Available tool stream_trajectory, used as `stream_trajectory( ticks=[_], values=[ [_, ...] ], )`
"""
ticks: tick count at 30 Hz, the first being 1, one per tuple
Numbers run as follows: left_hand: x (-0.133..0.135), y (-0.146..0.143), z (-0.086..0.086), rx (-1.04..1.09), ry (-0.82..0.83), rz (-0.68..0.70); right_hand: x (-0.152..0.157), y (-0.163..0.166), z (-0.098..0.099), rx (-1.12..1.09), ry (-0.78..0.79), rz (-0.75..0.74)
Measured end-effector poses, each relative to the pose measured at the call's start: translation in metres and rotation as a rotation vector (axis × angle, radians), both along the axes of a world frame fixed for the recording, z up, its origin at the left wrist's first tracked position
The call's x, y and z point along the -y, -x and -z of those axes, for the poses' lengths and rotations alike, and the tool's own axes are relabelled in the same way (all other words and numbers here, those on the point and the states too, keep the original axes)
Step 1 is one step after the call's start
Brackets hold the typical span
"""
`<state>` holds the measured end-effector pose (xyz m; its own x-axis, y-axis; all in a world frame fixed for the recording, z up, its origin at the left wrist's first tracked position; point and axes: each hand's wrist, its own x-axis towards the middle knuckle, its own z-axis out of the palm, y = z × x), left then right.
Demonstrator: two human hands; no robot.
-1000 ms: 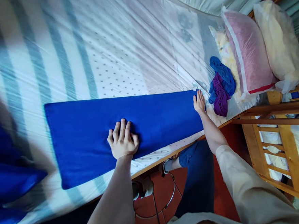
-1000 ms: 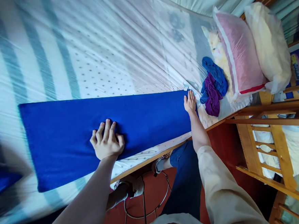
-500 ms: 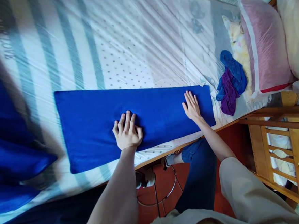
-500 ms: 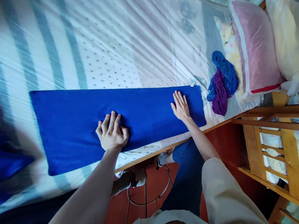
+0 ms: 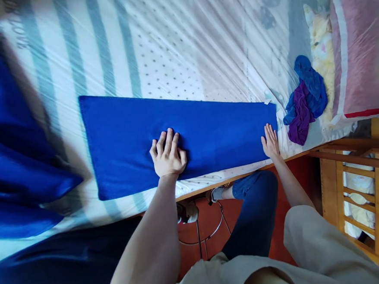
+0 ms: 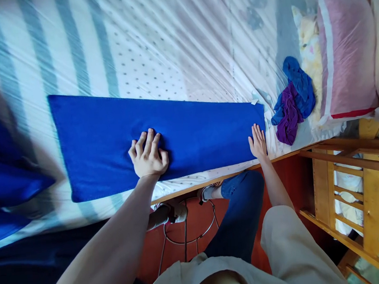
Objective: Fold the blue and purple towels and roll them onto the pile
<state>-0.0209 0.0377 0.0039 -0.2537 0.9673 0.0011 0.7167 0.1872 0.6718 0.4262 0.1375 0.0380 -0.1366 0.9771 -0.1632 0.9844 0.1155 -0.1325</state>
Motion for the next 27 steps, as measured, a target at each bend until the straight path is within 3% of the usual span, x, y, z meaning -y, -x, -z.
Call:
stream_trajectory(
  ticks=[4, 7, 12, 15, 17, 21, 27],
  values=[
    [0.000, 0.002, -0.002, 0.034, 0.033, 0.007, 0.035, -0.015, -0.009, 0.011, -0.001, 0.233],
    [-0.002, 0.002, -0.004, 0.046, 0.027, 0.017, 0.062, 0.001, -0.029, -0.058, -0.076, 0.346],
    [-0.004, 0.001, -0.007, 0.004, -0.018, 0.026, 0.149, 0.101, -0.063, -0.477, -0.136, 0.387],
    [0.009, 0.000, -0.012, -0.055, -0.022, 0.099, 0.206, 0.177, -0.062, -0.893, 0.068, 0.507],
    [0.030, -0.001, -0.017, -0.098, 0.005, 0.170, 0.228, 0.220, -0.056, -1.140, 0.218, 0.602],
    [0.089, -0.007, -0.024, -0.152, 0.115, 0.228, 0.221, 0.262, -0.048, -1.500, 0.310, 0.744],
    [0.156, -0.022, -0.027, -0.137, 0.219, 0.185, 0.180, 0.247, -0.034, -1.603, 0.479, 1.133]
  ],
)
